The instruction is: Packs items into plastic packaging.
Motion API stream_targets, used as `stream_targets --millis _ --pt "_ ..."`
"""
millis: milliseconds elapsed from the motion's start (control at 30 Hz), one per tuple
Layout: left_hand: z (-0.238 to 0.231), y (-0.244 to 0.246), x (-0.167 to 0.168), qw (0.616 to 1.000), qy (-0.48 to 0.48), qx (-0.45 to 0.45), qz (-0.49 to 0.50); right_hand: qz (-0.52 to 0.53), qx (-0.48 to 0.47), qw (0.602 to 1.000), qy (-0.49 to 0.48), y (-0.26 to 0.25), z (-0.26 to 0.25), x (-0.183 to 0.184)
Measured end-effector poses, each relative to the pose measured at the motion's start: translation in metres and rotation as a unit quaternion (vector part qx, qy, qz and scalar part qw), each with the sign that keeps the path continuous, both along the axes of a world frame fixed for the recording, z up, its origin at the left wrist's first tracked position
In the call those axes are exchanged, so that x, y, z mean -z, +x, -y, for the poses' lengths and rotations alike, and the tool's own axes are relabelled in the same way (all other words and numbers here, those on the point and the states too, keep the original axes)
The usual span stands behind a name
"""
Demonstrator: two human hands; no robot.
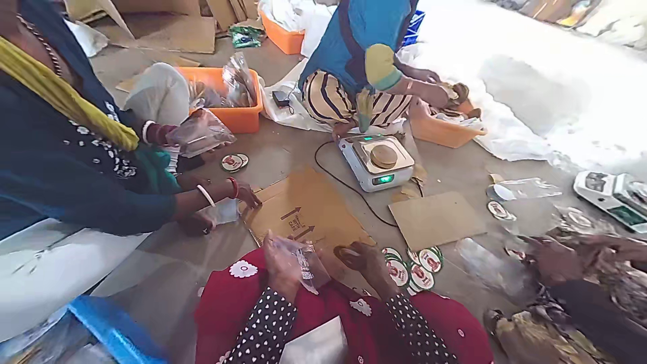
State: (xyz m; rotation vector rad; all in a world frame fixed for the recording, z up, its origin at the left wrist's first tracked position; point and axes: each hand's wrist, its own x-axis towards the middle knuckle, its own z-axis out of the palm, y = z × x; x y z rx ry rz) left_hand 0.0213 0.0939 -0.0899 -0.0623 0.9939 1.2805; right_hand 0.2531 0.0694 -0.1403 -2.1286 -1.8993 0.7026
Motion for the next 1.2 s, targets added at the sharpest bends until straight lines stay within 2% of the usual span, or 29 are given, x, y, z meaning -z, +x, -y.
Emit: stream_targets --millis 67,133,233,300,367,500,667,800,933,1033,1100,1200 --pt "0.000 0.000 0.000 1.000 -0.007 -0.012 -0.002 -0.075 0.079 0.989 0.096 -0.005 0.009 -0.033" --pt "0.003 0.000 -0.002 1.000 -0.018 -0.018 0.002 -0.167 0.118 0.958 0.202 -0.021 0.027 -0.085" --pt "0.005 0.001 -0.006 0.999 -0.017 -0.026 -0.008 -0.234 0.037 0.923 0.302 -0.053 0.055 -0.149" --pt "0.007 0.002 -0.010 0.999 -0.007 -0.028 -0.014 -0.234 -0.071 0.907 0.343 -0.072 0.064 -0.164" --pt "0.008 0.003 -0.012 0.999 -0.009 -0.038 -0.020 -0.186 -0.132 0.906 0.356 -0.087 0.063 -0.161" --pt "0.015 -0.001 -0.006 0.997 0.045 -0.033 -0.054 -0.066 -0.166 0.921 0.346 -0.109 0.053 -0.147" --pt "0.017 -0.004 -0.013 0.998 0.050 -0.027 0.018 0.002 -0.201 0.911 0.361 -0.126 0.046 -0.133" --pt "0.024 -0.010 -0.031 0.996 0.061 -0.012 0.065 -0.021 -0.186 0.920 0.345 -0.132 0.046 -0.132" --pt "0.021 -0.016 -0.018 0.987 0.047 0.006 0.155 -0.063 -0.184 0.931 0.310 -0.128 0.054 -0.135" --pt "0.018 -0.011 -0.001 0.972 0.093 0.031 0.213 -0.101 -0.158 0.938 0.291 -0.112 0.062 -0.137" --pt "0.022 -0.019 -0.012 0.967 0.146 0.045 0.206 -0.123 -0.128 0.941 0.288 -0.092 0.062 -0.134" --pt "0.038 -0.049 -0.025 0.947 0.219 0.072 0.223 -0.115 -0.111 0.945 0.285 -0.041 0.055 -0.108"
